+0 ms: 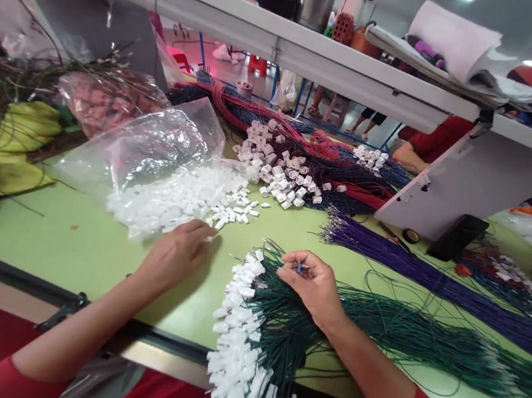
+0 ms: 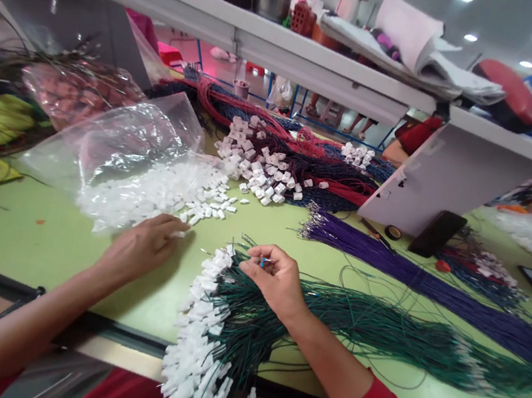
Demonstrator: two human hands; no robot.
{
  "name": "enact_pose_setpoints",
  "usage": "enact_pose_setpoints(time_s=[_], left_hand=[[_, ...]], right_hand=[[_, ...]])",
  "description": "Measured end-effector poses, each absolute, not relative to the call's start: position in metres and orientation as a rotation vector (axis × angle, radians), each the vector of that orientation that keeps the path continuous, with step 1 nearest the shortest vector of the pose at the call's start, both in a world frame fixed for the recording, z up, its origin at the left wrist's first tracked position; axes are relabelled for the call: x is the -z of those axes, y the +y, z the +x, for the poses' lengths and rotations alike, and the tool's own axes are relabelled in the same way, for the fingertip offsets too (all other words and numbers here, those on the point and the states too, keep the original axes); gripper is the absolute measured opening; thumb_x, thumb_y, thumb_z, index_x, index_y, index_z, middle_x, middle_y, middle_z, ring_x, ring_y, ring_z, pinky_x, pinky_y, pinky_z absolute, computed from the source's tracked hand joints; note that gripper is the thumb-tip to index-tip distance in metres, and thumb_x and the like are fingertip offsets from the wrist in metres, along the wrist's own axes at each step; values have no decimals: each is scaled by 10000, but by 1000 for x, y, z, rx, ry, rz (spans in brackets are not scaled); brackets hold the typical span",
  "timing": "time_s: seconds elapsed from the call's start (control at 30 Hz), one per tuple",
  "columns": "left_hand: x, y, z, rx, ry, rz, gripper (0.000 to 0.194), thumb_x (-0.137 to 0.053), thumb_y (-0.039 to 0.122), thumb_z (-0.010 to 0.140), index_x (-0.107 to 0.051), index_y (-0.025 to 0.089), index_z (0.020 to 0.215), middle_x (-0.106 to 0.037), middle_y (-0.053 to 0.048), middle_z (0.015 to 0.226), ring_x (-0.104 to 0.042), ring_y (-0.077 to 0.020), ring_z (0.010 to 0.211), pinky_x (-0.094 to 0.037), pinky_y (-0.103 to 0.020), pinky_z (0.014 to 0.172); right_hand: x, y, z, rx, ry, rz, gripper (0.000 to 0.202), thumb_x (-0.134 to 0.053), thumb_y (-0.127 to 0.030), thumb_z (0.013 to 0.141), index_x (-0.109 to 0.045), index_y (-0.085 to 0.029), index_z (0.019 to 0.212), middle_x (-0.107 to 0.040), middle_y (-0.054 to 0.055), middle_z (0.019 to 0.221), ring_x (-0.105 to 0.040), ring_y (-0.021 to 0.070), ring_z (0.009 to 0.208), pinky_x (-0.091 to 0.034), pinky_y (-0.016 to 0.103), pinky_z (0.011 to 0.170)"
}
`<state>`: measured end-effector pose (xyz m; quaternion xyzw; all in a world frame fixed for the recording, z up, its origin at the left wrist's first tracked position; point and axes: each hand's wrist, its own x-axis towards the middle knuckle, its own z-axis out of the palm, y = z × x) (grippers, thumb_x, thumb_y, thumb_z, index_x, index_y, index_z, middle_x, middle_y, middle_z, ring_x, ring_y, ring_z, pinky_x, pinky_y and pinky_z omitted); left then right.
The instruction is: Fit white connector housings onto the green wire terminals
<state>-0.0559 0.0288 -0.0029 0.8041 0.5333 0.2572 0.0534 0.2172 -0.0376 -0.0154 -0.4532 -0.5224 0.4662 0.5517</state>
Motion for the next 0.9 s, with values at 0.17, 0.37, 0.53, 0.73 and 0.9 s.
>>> enact_pose_setpoints(time_s=[0.17,0.37,0.53,0.73,0.9], left_hand=[[12,43,-68,-632,1637,2510,393,-361,316,896,-724,173,941,-682,-104,990,-645,-237,741,-458,-332,662],[6,30,-53,-886,1324,1774,405,-614,503,836,-728,182,1055,-617,-29,721,-544,-170,630,-413,-274,588],[-19,7,-22,-991,1022,1326,361,-851,447,682,-757,183,909,-622,-7,694,-521,-113,620,-428,-223,592],[-36,-4,6,-1004,977,1350,277,-847,390,664,-783,192,847,-679,-23,706,-521,-110,594,-412,-215,545],[-39,2,13,-987,889,1764,224,-669,314,812,-802,209,958,-691,-45,794,-589,-148,672,-462,-260,607]], right_hand=[[18,-38,213,-1281,-1092,-958,346,-901,-343,628,-665,-197,836,-748,23,880,-630,123,749,-528,267,747],[31,-38,211,-1207,-1087,-930,256,-891,-356,644,-716,-199,745,-722,22,902,-662,153,847,-544,297,836],[38,-39,213,-1166,-1151,-991,238,-855,-379,693,-740,-213,818,-700,1,819,-607,130,738,-495,266,718],[32,-36,207,-1091,-1249,-1043,283,-789,-451,754,-693,-188,792,-641,-12,756,-496,107,639,-404,251,624],[20,-38,204,-1139,-1348,-1031,341,-728,-504,802,-592,-192,786,-549,-42,666,-409,92,584,-341,225,552]])
